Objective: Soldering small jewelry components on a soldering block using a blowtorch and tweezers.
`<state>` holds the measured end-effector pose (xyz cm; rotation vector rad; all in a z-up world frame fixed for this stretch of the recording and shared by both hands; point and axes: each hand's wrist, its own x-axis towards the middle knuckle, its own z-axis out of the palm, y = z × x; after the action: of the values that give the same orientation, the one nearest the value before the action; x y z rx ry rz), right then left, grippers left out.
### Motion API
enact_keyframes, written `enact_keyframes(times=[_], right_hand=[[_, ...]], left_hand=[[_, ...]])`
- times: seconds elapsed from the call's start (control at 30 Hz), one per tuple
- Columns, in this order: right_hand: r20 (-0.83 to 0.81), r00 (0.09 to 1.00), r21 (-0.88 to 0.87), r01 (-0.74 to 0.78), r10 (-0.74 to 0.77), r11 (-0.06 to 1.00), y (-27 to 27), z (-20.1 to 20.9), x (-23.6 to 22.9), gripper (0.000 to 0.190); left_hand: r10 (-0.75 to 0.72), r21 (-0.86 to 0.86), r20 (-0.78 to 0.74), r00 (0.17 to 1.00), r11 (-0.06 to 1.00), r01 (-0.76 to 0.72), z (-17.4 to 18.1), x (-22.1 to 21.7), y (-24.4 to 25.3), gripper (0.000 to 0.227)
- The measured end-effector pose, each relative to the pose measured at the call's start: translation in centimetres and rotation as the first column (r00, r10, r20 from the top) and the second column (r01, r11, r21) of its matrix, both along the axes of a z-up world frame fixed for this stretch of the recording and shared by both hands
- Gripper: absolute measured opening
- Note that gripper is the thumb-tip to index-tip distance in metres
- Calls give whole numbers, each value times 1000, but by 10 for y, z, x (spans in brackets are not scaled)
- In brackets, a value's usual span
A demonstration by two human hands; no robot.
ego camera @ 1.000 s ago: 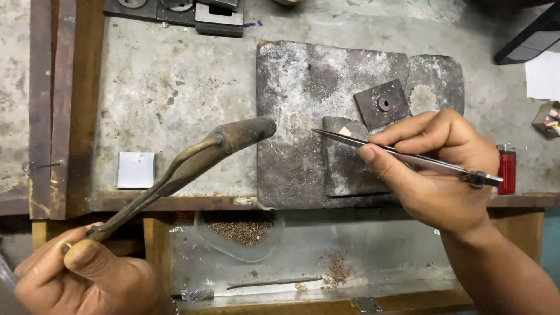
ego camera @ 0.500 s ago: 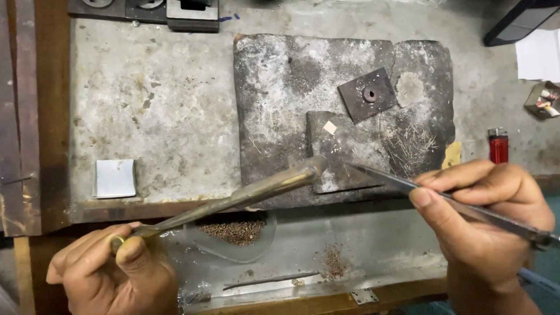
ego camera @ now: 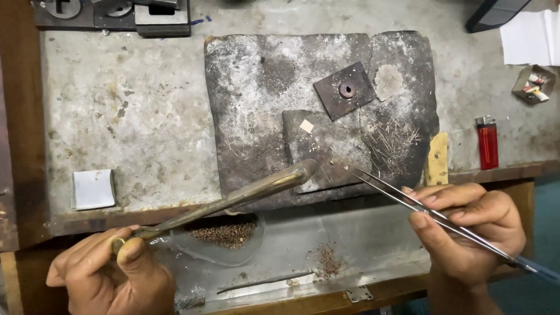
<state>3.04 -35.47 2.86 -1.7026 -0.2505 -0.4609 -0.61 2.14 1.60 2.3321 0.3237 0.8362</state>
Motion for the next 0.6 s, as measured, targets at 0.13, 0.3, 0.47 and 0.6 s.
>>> enact_keyframes(times=[0.13, 0.3, 0.47, 0.6], right_hand=[[-7, 1000, -3, 19, -19, 1000, 0, -7, 7, 35], [19, 998, 21, -58, 58, 998, -1, -11, 14, 36], [3, 999, 21, -44, 44, 999, 4, -10, 12, 36], [17, 999, 26, -36, 36, 999, 5, -12, 8, 35]], left_hand=[[-3, 10, 32, 999, 1000, 2, -4, 1, 0, 24], [-2, 2, 118, 993, 1000, 2, -11, 4, 2, 24], [19, -2, 41, 999, 1000, -19, -4, 1, 0, 25], [51, -7, -10, 999, 999, -51, -3, -2, 1, 27]])
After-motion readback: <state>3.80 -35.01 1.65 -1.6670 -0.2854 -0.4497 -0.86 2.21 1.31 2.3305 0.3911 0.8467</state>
